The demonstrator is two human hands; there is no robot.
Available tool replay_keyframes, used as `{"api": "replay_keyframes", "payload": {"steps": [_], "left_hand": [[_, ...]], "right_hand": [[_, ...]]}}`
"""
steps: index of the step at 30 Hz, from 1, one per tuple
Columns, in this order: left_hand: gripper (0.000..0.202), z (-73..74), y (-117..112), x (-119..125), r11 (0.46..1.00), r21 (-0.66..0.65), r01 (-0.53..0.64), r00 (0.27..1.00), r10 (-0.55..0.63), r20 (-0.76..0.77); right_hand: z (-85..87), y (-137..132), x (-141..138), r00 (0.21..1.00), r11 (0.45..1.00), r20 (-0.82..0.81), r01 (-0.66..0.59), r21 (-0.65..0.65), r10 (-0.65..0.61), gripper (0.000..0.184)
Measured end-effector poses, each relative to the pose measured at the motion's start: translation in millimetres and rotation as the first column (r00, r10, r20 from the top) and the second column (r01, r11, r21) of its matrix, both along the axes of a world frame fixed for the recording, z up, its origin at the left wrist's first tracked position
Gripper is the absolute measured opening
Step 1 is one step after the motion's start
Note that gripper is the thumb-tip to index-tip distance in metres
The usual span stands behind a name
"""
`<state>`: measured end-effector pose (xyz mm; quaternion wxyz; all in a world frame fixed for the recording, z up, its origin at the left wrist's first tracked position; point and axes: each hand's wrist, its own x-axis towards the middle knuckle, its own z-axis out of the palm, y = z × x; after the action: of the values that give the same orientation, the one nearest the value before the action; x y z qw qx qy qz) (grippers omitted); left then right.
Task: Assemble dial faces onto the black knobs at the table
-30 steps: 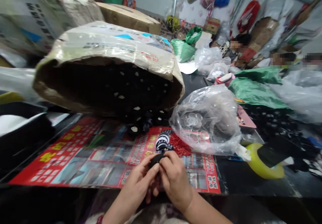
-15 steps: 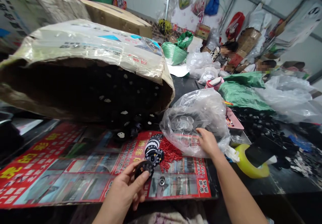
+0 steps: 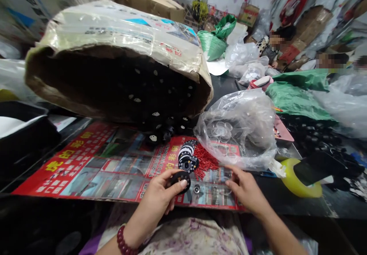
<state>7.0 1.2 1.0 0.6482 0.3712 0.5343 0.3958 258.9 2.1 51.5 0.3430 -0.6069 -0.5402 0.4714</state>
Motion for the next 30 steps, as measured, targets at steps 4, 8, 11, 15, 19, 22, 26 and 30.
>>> {"api": "replay_keyframes", "payload": {"steps": [4, 8, 11, 15, 19, 22, 26, 30], "left_hand": [[0.043, 2.6, -1.9, 8.7, 0.993, -0.02, 0.114, 0.993, -0.113, 0.04], [0.051, 6.8, -6.4, 13.7, 0.975, -0.015, 0.223, 0.966, -0.219, 0.136], [0.046, 6.9, -10.2, 11.4, 0.964, 0.043, 0.263, 0.948, -0.266, 0.177], [0.035, 4.9, -14.2, 5.6, 0.969, 0.071, 0.238, 0.953, -0.247, 0.173], [0.035, 5.0, -14.6, 5.9, 0.965, 0.044, 0.26, 0.943, -0.264, 0.202], [0.035, 4.1, -13.5, 9.7, 0.963, -0.051, 0.264, 0.921, -0.236, 0.309], [0.04, 1.5, -12.9, 12.8, 0.963, -0.153, 0.221, 0.916, -0.152, 0.371], [0.038, 1.5, -13.7, 13.1, 0.958, -0.102, 0.269, 0.93, -0.231, 0.288]], "right_hand": [[-20.7, -7.0, -29.7, 0.973, 0.983, -0.157, 0.154, -0.097, -0.168, 0.031], [-19.3, -6.7, -62.9, 0.989, 0.999, -0.147, 0.032, 0.005, -0.031, 0.017], [-14.1, -8.1, -82.2, 0.992, 0.948, 0.058, -0.124, 0.293, 0.112, 0.008], [-15.4, -5.9, -89.4, 0.984, 0.937, 0.056, -0.179, 0.299, 0.17, 0.007], [-19.8, 0.2, -85.0, 0.975, 0.985, -0.141, -0.166, 0.036, 0.169, 0.023], [-20.8, 3.0, -83.0, 0.968, 0.985, -0.2, -0.163, -0.051, 0.15, 0.016], [-21.8, 4.2, -83.7, 0.977, 0.988, -0.158, -0.15, -0.03, 0.143, 0.011], [-25.6, 4.8, -85.0, 0.98, 0.99, -0.145, -0.139, -0.007, 0.137, 0.007]]}}
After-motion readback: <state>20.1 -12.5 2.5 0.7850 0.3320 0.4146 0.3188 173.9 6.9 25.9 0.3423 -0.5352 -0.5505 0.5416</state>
